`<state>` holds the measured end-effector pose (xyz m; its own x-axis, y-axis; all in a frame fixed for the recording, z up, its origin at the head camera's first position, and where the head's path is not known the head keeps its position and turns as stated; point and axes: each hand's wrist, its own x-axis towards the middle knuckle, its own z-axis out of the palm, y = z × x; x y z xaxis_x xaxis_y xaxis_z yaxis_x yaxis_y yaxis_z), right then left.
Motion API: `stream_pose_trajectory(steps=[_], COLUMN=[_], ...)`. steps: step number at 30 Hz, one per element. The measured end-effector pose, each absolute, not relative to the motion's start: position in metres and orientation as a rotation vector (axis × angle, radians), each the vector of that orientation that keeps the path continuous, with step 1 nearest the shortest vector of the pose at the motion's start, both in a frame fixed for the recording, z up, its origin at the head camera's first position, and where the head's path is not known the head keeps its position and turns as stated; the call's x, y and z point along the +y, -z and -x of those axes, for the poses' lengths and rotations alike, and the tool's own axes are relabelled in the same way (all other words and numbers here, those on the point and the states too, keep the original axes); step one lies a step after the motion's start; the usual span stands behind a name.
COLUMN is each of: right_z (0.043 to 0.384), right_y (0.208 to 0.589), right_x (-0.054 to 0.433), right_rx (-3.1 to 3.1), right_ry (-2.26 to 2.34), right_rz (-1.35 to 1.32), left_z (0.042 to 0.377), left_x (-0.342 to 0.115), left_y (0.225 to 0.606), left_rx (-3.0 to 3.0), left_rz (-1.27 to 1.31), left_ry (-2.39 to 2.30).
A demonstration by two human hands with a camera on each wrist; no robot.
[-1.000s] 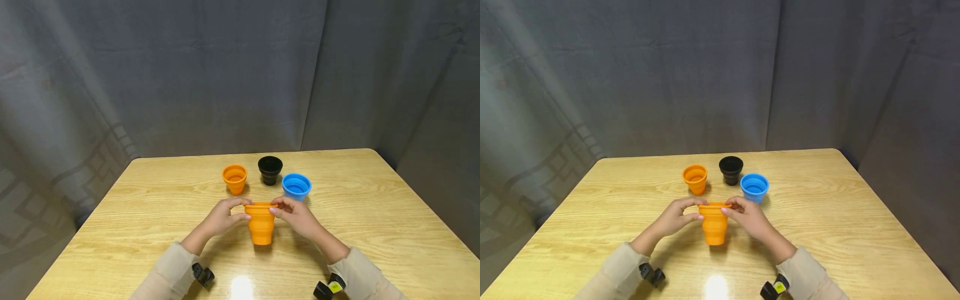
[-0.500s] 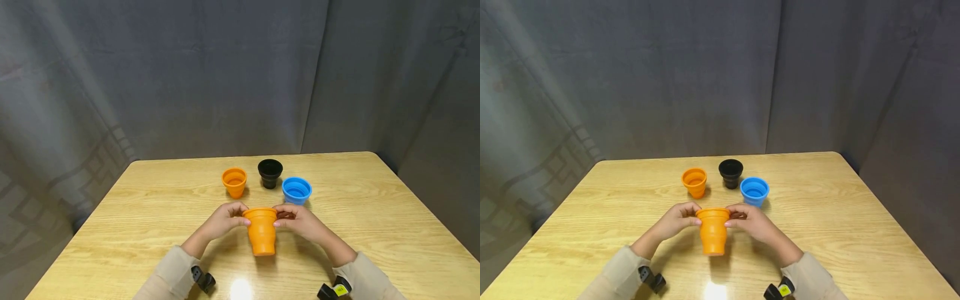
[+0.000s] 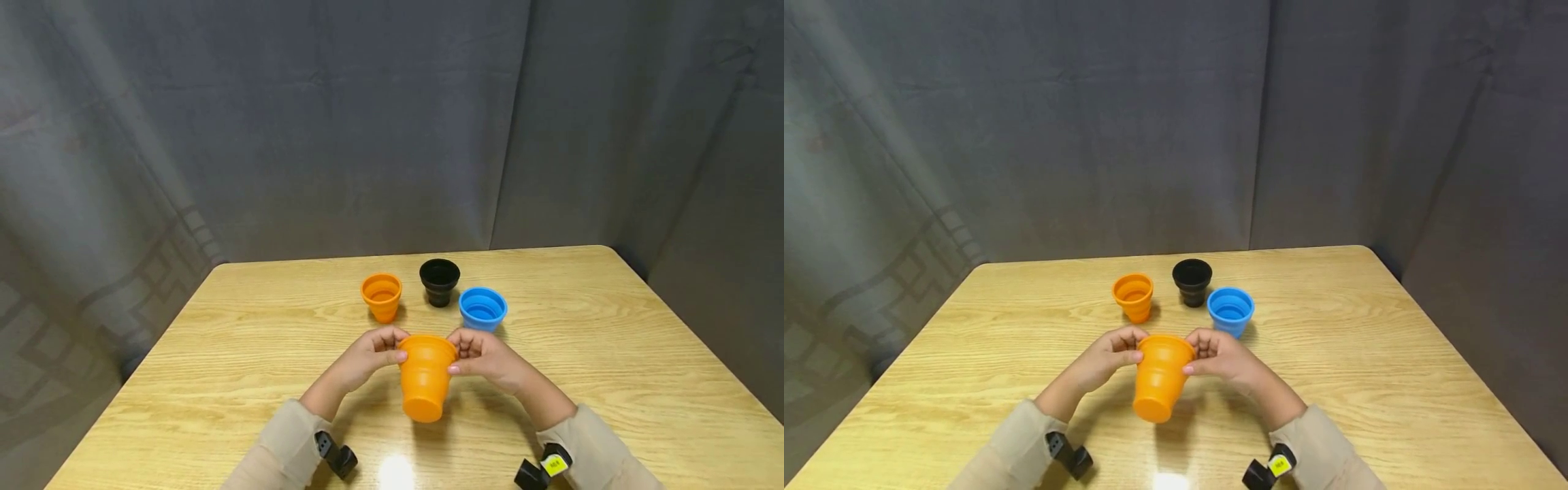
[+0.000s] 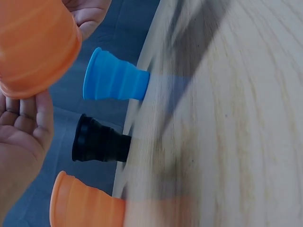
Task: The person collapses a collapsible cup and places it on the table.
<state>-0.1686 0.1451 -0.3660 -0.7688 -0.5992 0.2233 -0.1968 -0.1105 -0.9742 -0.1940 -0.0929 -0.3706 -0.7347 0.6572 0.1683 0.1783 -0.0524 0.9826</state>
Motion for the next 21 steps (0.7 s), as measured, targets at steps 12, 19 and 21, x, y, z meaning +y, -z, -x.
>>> stream_pose_trajectory(steps=[12,19,21], right_z=[0.169,0.168,0.169], right_y=[0.368,0.369,0.369], right_x=[0.139,0.127,0.124], right_rx=[1.968,2.203,2.266], right_ry=[1.932,1.891,1.884], right_rz=[0.824,0.686,0.631], left_z=[0.186,0.187,0.188], left_x=[-0.089,-0.085,-0.084], left_y=[0.369,0.376,0.378], left_rx=[1.895,2.075,2.096], left_rz=[-0.835,-0.758,-0.731], left_ry=[-1.883,-1.863,-1.877])
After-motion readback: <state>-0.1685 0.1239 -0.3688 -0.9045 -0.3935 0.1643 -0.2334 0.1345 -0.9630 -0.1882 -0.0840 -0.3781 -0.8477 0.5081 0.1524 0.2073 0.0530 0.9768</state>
